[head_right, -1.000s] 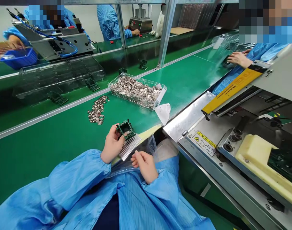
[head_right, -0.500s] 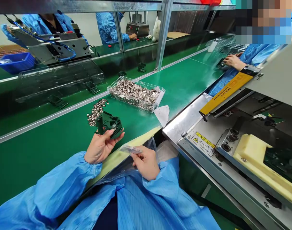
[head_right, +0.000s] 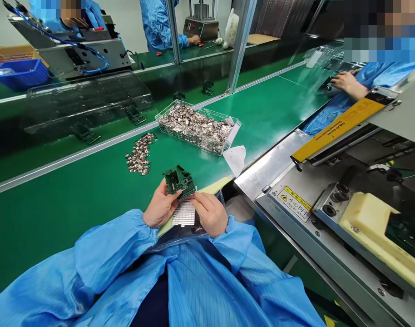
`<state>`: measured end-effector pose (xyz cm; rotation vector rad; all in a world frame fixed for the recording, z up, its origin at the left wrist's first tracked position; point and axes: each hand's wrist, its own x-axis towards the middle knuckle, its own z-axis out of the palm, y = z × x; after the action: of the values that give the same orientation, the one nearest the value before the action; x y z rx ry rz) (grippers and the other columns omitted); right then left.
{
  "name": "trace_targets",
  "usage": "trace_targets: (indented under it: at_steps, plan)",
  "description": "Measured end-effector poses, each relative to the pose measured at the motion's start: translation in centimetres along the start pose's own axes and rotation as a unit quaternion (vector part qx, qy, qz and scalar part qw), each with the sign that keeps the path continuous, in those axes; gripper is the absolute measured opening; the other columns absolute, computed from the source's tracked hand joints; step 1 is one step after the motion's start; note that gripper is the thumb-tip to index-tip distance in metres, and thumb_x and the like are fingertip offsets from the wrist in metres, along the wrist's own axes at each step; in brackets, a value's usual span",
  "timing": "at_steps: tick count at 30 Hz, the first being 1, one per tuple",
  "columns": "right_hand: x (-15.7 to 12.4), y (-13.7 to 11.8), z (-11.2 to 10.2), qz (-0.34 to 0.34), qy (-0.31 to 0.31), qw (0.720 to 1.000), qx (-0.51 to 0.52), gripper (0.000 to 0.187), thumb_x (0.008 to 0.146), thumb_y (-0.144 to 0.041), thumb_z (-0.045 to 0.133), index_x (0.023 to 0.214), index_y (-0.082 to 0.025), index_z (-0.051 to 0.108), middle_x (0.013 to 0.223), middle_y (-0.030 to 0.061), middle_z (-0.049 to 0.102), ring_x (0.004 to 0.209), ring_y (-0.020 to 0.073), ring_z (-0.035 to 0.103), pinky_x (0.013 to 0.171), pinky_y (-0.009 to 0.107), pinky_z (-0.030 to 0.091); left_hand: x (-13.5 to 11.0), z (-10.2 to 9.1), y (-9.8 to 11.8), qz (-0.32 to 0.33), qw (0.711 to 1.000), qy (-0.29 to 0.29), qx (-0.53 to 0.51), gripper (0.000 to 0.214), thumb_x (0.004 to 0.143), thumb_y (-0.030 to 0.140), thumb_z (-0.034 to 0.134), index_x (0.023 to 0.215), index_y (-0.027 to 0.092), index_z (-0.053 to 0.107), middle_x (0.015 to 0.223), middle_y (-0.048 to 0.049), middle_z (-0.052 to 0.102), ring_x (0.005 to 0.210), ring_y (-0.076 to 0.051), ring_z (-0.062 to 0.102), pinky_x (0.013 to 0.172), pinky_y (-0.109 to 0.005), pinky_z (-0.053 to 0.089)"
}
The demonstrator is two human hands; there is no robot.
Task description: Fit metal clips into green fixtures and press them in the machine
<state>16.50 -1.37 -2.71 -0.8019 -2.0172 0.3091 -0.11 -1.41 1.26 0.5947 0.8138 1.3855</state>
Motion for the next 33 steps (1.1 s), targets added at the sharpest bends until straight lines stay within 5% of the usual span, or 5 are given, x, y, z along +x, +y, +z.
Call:
trace_targets:
  at_steps: [3, 6, 13, 19, 33]
  plan:
    - [-2.1, -0.7, -0.6, 0.136, 0.047, 0.989, 0.028, 0.023, 0.096, -0.019, 0.047, 0.102, -0.021, 0.069, 0.107, 0.0115, 0.071, 0.101, 0.0255, 0.066, 0.088, 0.044, 0.056, 0.5, -0.2, -0.4, 0.023, 0.999, -0.002, 0.041, 0.05, 0.061, 0.03, 0.089, 0.099, 0.021, 0.057, 0.098, -0.0003, 0.072, 0.089, -0.015, 0.068, 0.085, -0.029, 0.055]
    - [-4.2, -2.1, -0.6, 0.247, 0.025, 0.963, 0.101, 0.02, 0.098, -0.028, 0.049, 0.098, -0.019, 0.066, 0.085, 0.008, 0.072, 0.076, 0.0209, 0.07, 0.069, 0.034, 0.059, 0.8, -0.2, -0.7, 0.061, 0.993, -0.019, 0.095, 0.045, 0.066, 0.034, 0.086, 0.099, 0.019, 0.057, 0.098, -0.0016, 0.071, 0.091, -0.016, 0.068, 0.085, -0.028, 0.054]
    - [-4.9, -3.7, 1.2, 0.325, -0.09, 0.9, 0.276, 0.039, 0.097, -0.049, 0.051, 0.086, -0.017, 0.069, 0.077, 0.0062, 0.074, 0.069, 0.0188, 0.07, 0.064, 0.028, 0.057, 1.4, 0.7, -1.2, 0.074, 0.979, -0.047, 0.186, 0.043, 0.075, 0.033, 0.078, 0.107, 0.018, 0.053, 0.104, -0.0057, 0.068, 0.101, -0.02, 0.066, 0.095, -0.036, 0.051]
    - [-4.8, -3.1, 2.0, 0.336, -0.073, 0.89, 0.301, 0.04, 0.094, -0.05, 0.054, 0.075, -0.018, 0.067, 0.067, 0.0048, 0.069, 0.064, 0.0178, 0.065, 0.06, 0.028, 0.051, 1.6, 0.4, -1.6, 0.089, 0.972, -0.062, 0.207, 0.044, 0.076, 0.037, 0.077, 0.108, 0.018, 0.052, 0.106, -0.0067, 0.067, 0.099, -0.018, 0.065, 0.093, -0.033, 0.051]
    - [-5.1, -3.4, 2.4, 0.259, -0.033, 0.933, 0.248, 0.034, 0.095, -0.038, 0.05, 0.068, -0.021, 0.061, 0.064, 0.0049, 0.061, 0.064, 0.0192, 0.056, 0.062, 0.034, 0.045, 1.7, -0.3, -1.9, 0.111, 0.964, -0.072, 0.232, 0.047, 0.079, 0.043, 0.074, 0.113, 0.019, 0.051, 0.098, -0.0043, 0.063, 0.091, -0.015, 0.062, 0.083, -0.026, 0.051]
